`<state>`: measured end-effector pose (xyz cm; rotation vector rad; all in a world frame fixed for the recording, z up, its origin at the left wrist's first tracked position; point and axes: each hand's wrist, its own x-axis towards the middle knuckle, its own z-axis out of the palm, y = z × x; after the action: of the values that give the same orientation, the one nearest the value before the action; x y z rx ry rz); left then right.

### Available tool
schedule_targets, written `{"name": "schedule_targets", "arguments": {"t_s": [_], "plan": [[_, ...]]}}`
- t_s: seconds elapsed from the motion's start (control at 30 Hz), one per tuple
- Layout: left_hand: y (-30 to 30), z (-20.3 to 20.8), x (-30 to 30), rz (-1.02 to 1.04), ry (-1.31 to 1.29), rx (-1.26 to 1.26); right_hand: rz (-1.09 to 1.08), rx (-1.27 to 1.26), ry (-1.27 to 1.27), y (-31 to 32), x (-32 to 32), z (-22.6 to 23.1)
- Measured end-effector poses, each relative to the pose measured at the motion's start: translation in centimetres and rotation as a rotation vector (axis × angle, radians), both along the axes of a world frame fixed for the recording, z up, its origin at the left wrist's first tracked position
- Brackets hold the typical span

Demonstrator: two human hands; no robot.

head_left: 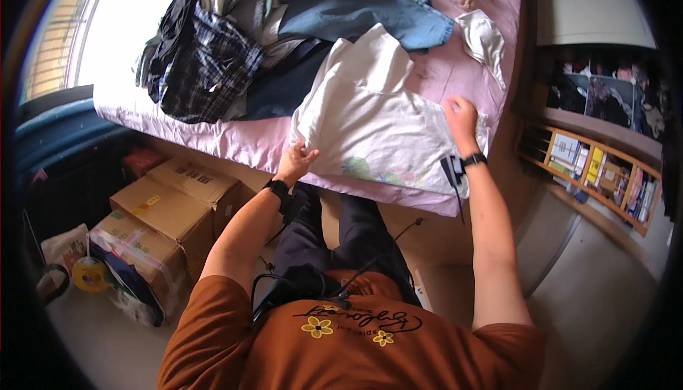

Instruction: Folding various items of clothing including shirts and pants on a bed.

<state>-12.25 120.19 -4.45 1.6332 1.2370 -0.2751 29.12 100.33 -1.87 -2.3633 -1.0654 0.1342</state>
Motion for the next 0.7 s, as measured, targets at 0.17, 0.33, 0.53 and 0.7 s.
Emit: {"name": "schedule_targets", "arguments": {"t_s": [0.17,0.33,0.53,0.7], "plan": [[-1.1,0.9,0.3,-0.046,-0.017,0.189,0.228,0.138,-0.029,18.9,-1.0,-0.2],[-2.2,1.5,-1.2,0.01,-0.066,0.166,0.338,-0.344,0.106,25.2,-1.8,-1.1],[-3.7,0.9,-3.2,-0.031,-0.156,0.199,0.356,0.197,-0.009,22.7,-4.9,4.7],[-4.7,-0.1,-4.9,0.07,-0.062,0.141,0.598,0.273,-0.187,24.4,-7.5,7.4]]}}
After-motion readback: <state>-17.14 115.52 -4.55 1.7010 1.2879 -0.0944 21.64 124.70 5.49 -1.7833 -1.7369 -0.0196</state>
